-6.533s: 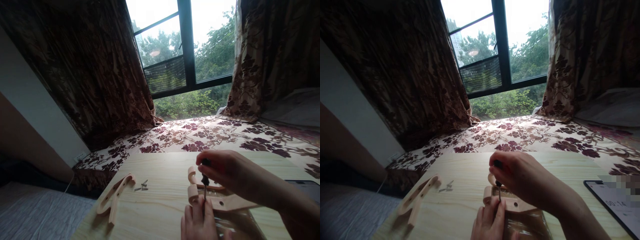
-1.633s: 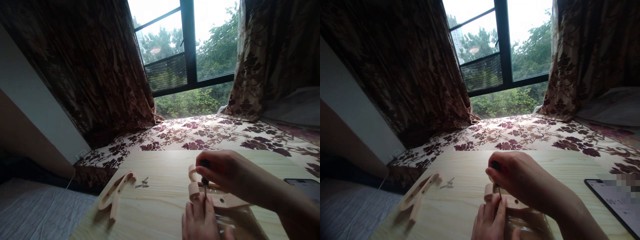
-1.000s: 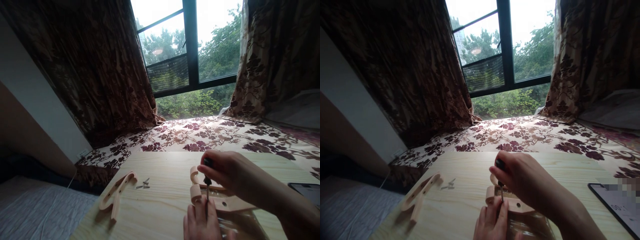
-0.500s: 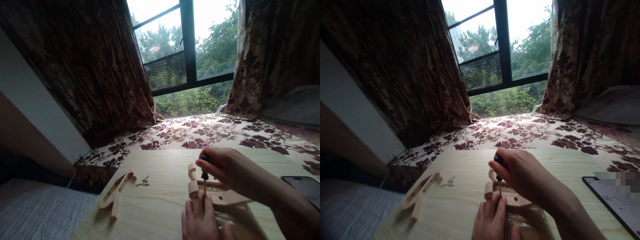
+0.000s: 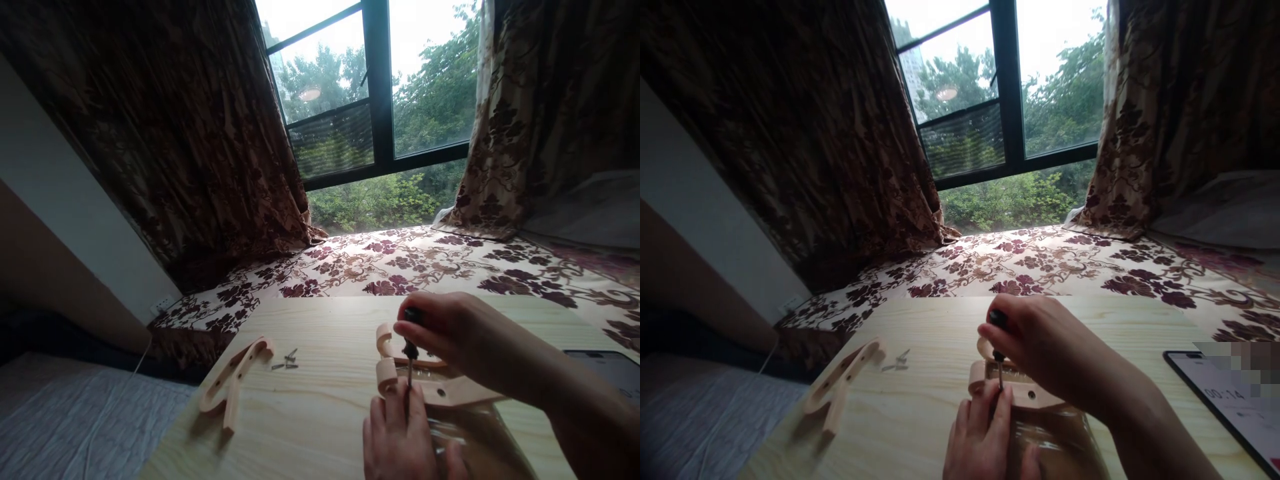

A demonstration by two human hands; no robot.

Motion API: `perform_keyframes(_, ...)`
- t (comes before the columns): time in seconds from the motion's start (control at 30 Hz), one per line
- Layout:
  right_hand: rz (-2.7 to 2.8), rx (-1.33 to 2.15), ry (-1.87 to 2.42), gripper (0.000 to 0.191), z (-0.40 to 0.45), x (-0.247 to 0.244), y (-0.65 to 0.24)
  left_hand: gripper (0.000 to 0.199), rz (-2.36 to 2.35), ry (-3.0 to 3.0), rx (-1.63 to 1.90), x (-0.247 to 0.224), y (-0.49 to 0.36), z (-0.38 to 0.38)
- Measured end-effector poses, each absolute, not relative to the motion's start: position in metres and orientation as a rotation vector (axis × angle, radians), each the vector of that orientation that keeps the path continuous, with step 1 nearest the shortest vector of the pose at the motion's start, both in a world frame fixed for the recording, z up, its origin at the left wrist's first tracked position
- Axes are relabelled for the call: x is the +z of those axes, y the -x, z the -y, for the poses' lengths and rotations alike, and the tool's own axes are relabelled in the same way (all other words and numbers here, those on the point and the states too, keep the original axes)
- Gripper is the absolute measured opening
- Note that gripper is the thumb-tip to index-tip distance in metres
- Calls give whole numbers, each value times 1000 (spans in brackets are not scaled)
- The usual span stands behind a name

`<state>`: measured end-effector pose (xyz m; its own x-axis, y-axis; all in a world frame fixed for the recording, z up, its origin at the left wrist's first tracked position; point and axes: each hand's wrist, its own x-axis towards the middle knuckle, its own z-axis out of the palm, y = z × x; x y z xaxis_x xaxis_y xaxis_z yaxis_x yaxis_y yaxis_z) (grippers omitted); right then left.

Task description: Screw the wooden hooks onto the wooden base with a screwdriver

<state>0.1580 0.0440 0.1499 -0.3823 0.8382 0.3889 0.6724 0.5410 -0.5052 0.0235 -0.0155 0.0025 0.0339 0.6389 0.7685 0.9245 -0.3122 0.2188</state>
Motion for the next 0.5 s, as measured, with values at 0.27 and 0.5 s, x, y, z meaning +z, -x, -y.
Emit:
perform_keyframes(0.27, 2200, 566, 1087, 18, -39, 154, -169, 58, 1515, 2069, -1093, -12, -10, 10)
perform_keyframes(0.5, 2194, 427, 1113, 20, -46, 153, -162, 61, 1535, 2101, -1094, -13, -10, 10)
